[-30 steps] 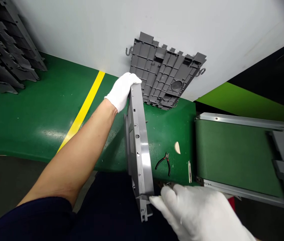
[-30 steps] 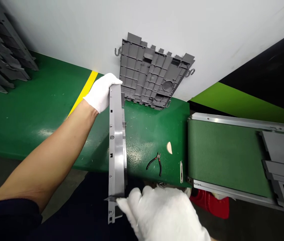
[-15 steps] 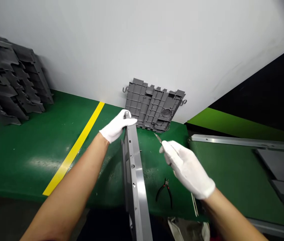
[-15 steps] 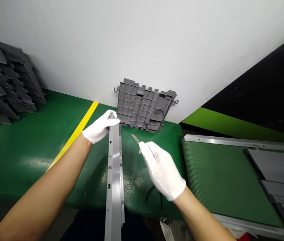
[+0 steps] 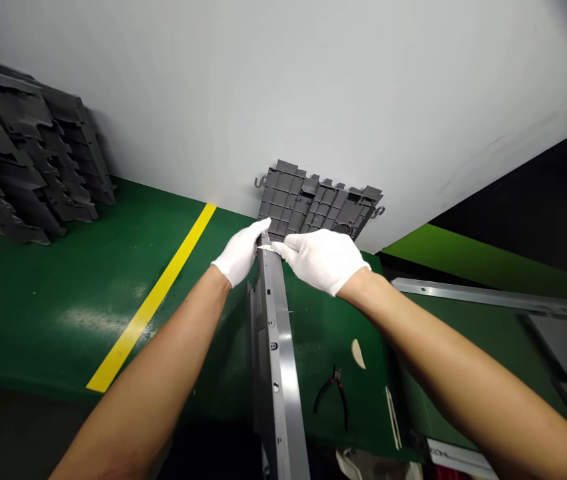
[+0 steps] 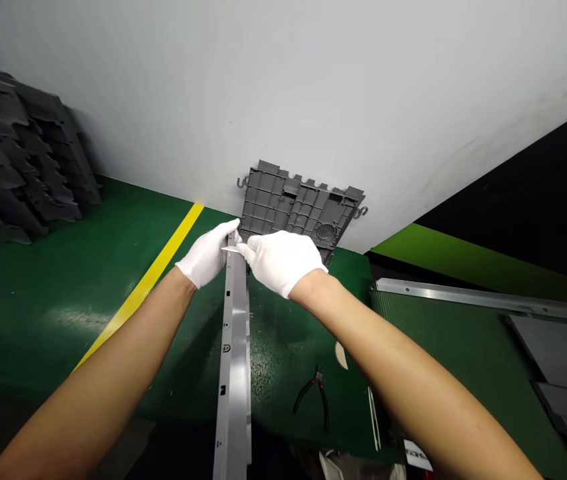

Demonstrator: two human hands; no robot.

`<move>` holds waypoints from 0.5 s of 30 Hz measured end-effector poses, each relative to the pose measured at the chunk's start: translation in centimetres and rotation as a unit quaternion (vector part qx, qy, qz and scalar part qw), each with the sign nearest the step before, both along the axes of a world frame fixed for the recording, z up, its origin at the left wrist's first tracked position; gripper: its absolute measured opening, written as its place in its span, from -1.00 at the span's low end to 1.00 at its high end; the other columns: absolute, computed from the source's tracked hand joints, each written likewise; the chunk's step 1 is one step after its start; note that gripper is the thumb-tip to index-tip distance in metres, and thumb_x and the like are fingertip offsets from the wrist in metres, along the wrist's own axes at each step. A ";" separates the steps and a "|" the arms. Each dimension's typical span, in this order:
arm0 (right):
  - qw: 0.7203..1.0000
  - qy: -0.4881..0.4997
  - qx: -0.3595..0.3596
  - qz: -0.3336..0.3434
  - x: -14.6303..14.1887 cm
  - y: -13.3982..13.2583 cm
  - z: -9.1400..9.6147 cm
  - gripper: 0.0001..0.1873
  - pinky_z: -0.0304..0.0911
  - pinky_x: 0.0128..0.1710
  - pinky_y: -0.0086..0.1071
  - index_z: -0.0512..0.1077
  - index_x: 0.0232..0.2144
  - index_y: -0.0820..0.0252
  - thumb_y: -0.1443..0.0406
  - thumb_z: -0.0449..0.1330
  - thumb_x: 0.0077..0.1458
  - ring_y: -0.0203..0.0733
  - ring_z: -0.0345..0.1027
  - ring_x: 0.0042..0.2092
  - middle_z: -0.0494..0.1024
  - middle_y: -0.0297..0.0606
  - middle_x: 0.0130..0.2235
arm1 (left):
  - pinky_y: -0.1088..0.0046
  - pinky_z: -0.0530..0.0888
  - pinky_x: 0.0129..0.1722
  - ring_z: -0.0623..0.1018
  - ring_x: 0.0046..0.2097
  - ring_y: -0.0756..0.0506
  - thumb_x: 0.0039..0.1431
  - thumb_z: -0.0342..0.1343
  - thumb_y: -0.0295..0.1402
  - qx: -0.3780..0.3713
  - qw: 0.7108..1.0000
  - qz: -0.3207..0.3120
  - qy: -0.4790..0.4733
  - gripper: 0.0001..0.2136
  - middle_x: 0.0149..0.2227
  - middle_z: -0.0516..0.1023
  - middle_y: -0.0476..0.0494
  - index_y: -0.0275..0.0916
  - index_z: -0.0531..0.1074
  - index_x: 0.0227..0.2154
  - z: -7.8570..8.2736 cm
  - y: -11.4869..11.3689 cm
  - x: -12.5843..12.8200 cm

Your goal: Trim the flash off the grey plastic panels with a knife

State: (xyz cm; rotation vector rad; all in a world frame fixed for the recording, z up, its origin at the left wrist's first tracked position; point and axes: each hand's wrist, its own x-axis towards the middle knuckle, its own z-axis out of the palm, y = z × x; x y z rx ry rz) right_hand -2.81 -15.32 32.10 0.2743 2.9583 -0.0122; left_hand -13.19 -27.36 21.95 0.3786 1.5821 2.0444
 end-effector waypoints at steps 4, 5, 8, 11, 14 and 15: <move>0.999 -0.008 0.038 0.008 0.0 -0.2 0.5 -0.27 0.22 -0.32 -0.29 0.54 -0.29 0.04 -0.18 -0.30 0.36 -0.09 0.45 -0.35 0.60 -0.21 -0.38 | 0.24 0.48 -0.12 0.51 -0.26 -0.15 0.17 0.21 -0.03 0.002 0.999 -0.001 -0.032 -0.68 -0.37 0.54 -0.13 -0.21 0.53 -0.29 0.5 0.1 0.4; 0.999 -0.011 0.041 0.010 0.0 -0.2 0.5 -0.27 0.22 -0.32 -0.30 0.54 -0.28 0.04 -0.17 -0.30 0.36 -0.10 0.45 -0.36 0.60 -0.21 -0.38 | 0.23 0.48 -0.12 0.51 -0.25 -0.15 0.17 0.21 -0.03 -0.002 0.999 0.000 -0.032 -0.69 -0.37 0.54 -0.13 -0.21 0.53 -0.29 0.7 0.1 0.5; 0.998 -0.014 0.058 0.021 0.1 -0.3 0.4 -0.28 0.23 -0.31 -0.31 0.55 -0.24 0.05 -0.15 -0.29 0.37 -0.10 0.47 -0.35 0.60 -0.21 -0.38 | 0.23 0.49 -0.11 0.52 -0.24 -0.16 0.17 0.21 -0.04 -0.017 0.999 0.001 -0.033 -0.70 -0.37 0.55 -0.14 -0.20 0.53 -0.30 0.9 0.1 0.6; 0.997 -0.019 0.075 0.030 0.3 -0.5 0.4 -0.27 0.24 -0.30 -0.31 0.55 -0.21 0.06 -0.13 -0.31 0.38 -0.10 0.48 -0.35 0.61 -0.20 -0.39 | 0.24 0.50 -0.12 0.53 -0.24 -0.16 0.20 0.19 -0.05 -0.025 0.999 -0.005 -0.045 -0.71 -0.39 0.54 -0.13 -0.21 0.52 -0.32 1.1 0.1 0.6; 0.995 -0.024 0.090 0.033 0.6 -0.7 0.3 -0.25 0.24 -0.29 -0.30 0.55 -0.19 0.08 -0.12 -0.34 0.39 -0.08 0.50 -0.34 0.61 -0.17 -0.38 | 0.25 0.49 -0.10 0.52 -0.24 -0.16 0.21 0.17 -0.06 -0.032 0.998 -0.010 -0.053 -0.71 -0.41 0.53 -0.12 -0.20 0.50 -0.35 1.1 0.0 0.6; 0.995 -0.025 0.095 0.034 0.7 -0.7 0.3 -0.25 0.24 -0.28 -0.29 0.55 -0.18 0.09 -0.12 -0.35 0.39 -0.08 0.50 -0.33 0.61 -0.16 -0.38 | 0.26 0.49 -0.10 0.52 -0.24 -0.15 0.21 0.17 -0.06 -0.035 0.998 -0.010 -0.053 -0.72 -0.41 0.52 -0.12 -0.20 0.50 -0.35 1.2 0.0 0.6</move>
